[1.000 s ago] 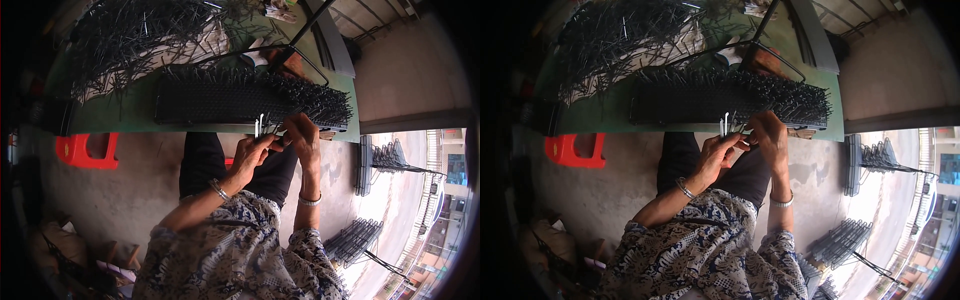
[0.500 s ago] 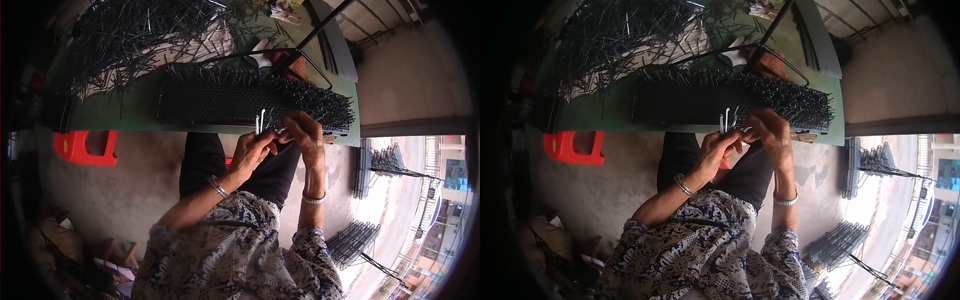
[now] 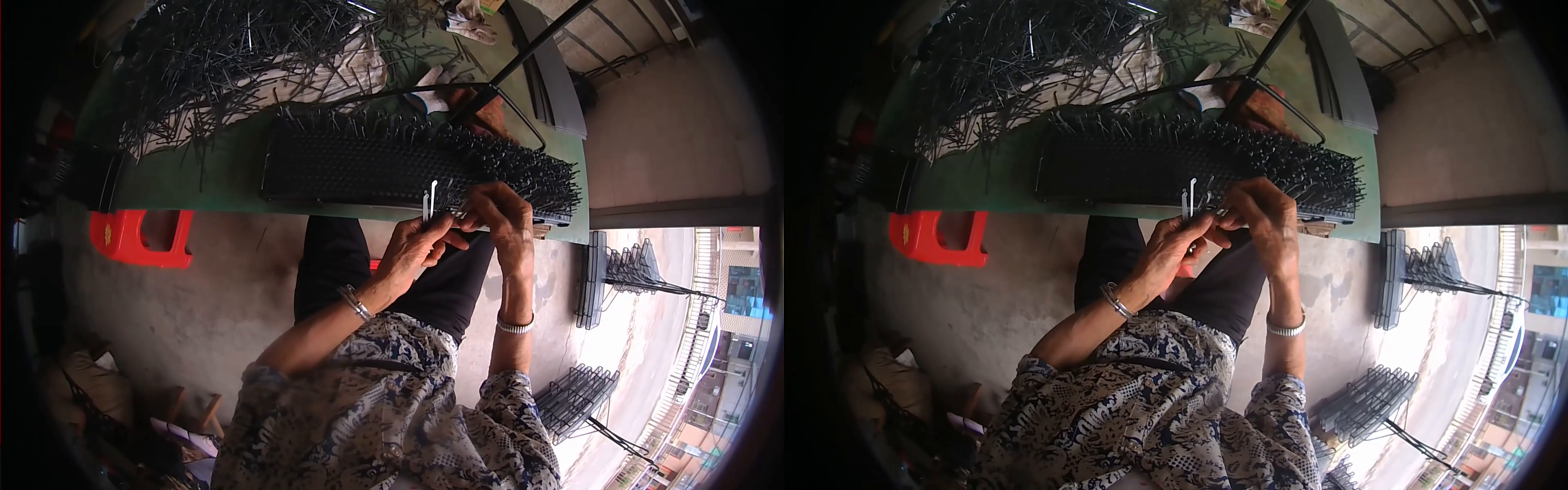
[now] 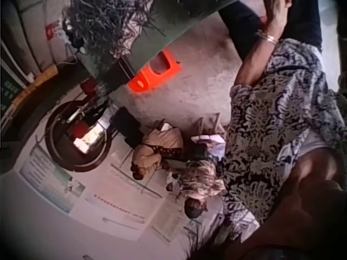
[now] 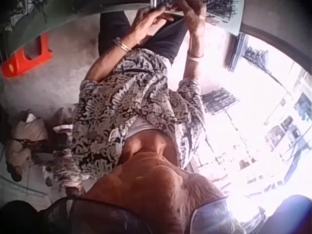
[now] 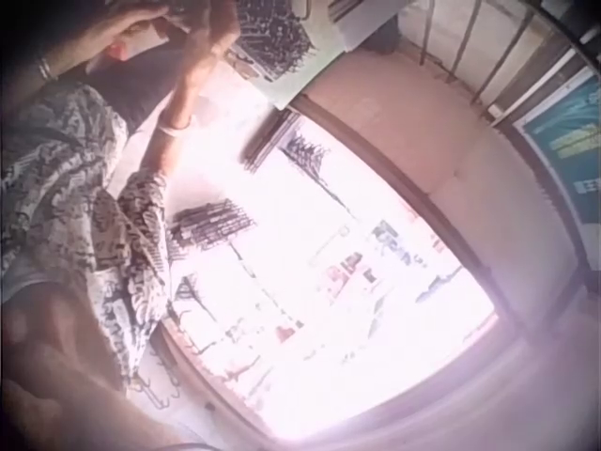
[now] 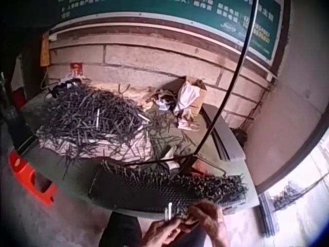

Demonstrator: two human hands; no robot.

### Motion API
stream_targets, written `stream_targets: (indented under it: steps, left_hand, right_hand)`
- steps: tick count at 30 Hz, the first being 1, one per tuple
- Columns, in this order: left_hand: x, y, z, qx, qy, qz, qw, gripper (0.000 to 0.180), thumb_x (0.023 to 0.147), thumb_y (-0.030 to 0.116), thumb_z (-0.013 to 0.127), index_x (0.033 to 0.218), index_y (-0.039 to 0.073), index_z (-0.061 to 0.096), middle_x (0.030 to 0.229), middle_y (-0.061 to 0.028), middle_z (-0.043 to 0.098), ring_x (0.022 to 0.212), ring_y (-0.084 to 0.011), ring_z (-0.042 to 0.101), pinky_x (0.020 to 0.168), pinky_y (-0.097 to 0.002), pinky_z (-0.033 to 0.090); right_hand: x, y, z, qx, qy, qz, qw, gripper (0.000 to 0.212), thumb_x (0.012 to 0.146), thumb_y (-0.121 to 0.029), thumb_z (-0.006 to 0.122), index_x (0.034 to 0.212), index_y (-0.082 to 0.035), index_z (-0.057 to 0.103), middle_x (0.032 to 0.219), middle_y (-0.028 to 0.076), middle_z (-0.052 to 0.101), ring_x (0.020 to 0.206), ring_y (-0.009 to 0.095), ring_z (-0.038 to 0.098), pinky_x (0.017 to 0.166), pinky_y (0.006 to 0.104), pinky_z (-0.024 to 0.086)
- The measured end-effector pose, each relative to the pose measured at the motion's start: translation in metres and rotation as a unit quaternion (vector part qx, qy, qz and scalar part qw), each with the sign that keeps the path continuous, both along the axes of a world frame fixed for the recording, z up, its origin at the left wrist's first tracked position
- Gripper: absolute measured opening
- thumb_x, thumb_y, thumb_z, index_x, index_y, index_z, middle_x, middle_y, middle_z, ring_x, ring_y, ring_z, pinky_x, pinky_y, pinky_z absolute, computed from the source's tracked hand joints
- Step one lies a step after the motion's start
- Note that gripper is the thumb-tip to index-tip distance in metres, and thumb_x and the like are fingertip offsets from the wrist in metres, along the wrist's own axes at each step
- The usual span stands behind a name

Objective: The person is manually inserting and arranging thin metal rods into a template to assemble a grid structure.

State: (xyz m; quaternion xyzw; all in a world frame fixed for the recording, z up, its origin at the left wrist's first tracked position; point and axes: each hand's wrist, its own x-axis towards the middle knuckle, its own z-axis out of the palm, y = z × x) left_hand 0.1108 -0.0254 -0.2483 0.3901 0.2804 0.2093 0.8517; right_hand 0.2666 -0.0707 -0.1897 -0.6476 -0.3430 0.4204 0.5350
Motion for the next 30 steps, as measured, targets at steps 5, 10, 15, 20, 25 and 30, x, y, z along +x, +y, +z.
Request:
stream_targets:
  steps: [5, 10, 15, 20, 25, 30]
  left_hand:
    - [-0.005, 0.004, -0.020, -0.045, 0.013, 0.015, 0.999, 0.045, 0.098, 0.049, 0.050, 0.107, 0.007, 0.062, 0.070, -0.0067, 0.066, 0.047, -0.0051, 0.038, 0.042, -0.0205, 0.029]
    - [0.000, -0.003, -0.025, -0.101, -0.007, 0.019, 0.995, 0.041, 0.099, 0.046, 0.050, 0.102, 0.006, 0.057, 0.068, -0.0075, 0.061, 0.050, -0.0055, 0.041, 0.043, -0.0206, 0.030]
    - [0.004, -0.006, -0.036, -0.122, -0.039, 0.058, 0.990, 0.034, 0.100, 0.038, 0.051, 0.099, 0.005, 0.057, 0.071, -0.0066, 0.062, 0.053, -0.0077, 0.048, 0.046, -0.0222, 0.037]
    - [0.003, -0.007, -0.033, -0.122, -0.025, 0.063, 0.990, 0.035, 0.100, 0.035, 0.051, 0.098, 0.002, 0.062, 0.074, -0.0057, 0.062, 0.057, -0.0098, 0.056, 0.049, -0.0246, 0.048]
    - [0.003, -0.009, -0.027, -0.154, -0.028, 0.060, 0.986, 0.036, 0.100, 0.035, 0.052, 0.099, 0.001, 0.064, 0.075, -0.0060, 0.063, 0.063, -0.0115, 0.060, 0.053, -0.0265, 0.053]
    - [0.000, -0.010, -0.023, -0.167, -0.037, 0.051, 0.984, 0.035, 0.100, 0.034, 0.052, 0.100, 0.001, 0.063, 0.075, -0.0053, 0.062, 0.060, -0.0094, 0.056, 0.050, -0.0248, 0.050]
  right_hand:
    - [0.006, 0.012, -0.005, 0.115, -0.187, -0.141, 0.965, 0.009, 0.094, -0.004, 0.057, 0.096, 0.004, 0.062, 0.078, 0.008, 0.068, 0.069, 0.013, 0.066, 0.065, 0.0244, 0.053]
    - [0.007, 0.032, -0.019, 0.153, -0.419, -0.186, 0.875, 0.008, 0.092, -0.001, 0.058, 0.097, 0.003, 0.063, 0.084, 0.006, 0.068, 0.074, 0.012, 0.067, 0.069, 0.0256, 0.054]
    - [0.007, 0.043, -0.031, 0.135, -0.467, -0.200, 0.851, 0.010, 0.089, -0.003, 0.064, 0.098, -0.001, 0.064, 0.080, 0.006, 0.067, 0.073, 0.010, 0.066, 0.066, 0.0267, 0.053]
    - [0.007, 0.046, -0.027, 0.120, -0.511, -0.206, 0.826, 0.006, 0.089, -0.005, 0.064, 0.094, -0.002, 0.062, 0.079, 0.010, 0.067, 0.068, 0.017, 0.067, 0.062, 0.0296, 0.051]
    - [0.004, 0.046, -0.030, 0.113, -0.500, -0.212, 0.832, 0.004, 0.090, -0.005, 0.061, 0.093, -0.002, 0.062, 0.076, 0.010, 0.066, 0.068, 0.019, 0.068, 0.062, 0.0308, 0.051]
    - [0.007, 0.048, -0.036, 0.108, -0.491, -0.161, 0.849, 0.005, 0.090, -0.005, 0.059, 0.092, -0.002, 0.063, 0.076, 0.011, 0.067, 0.067, 0.019, 0.068, 0.061, 0.0305, 0.050]
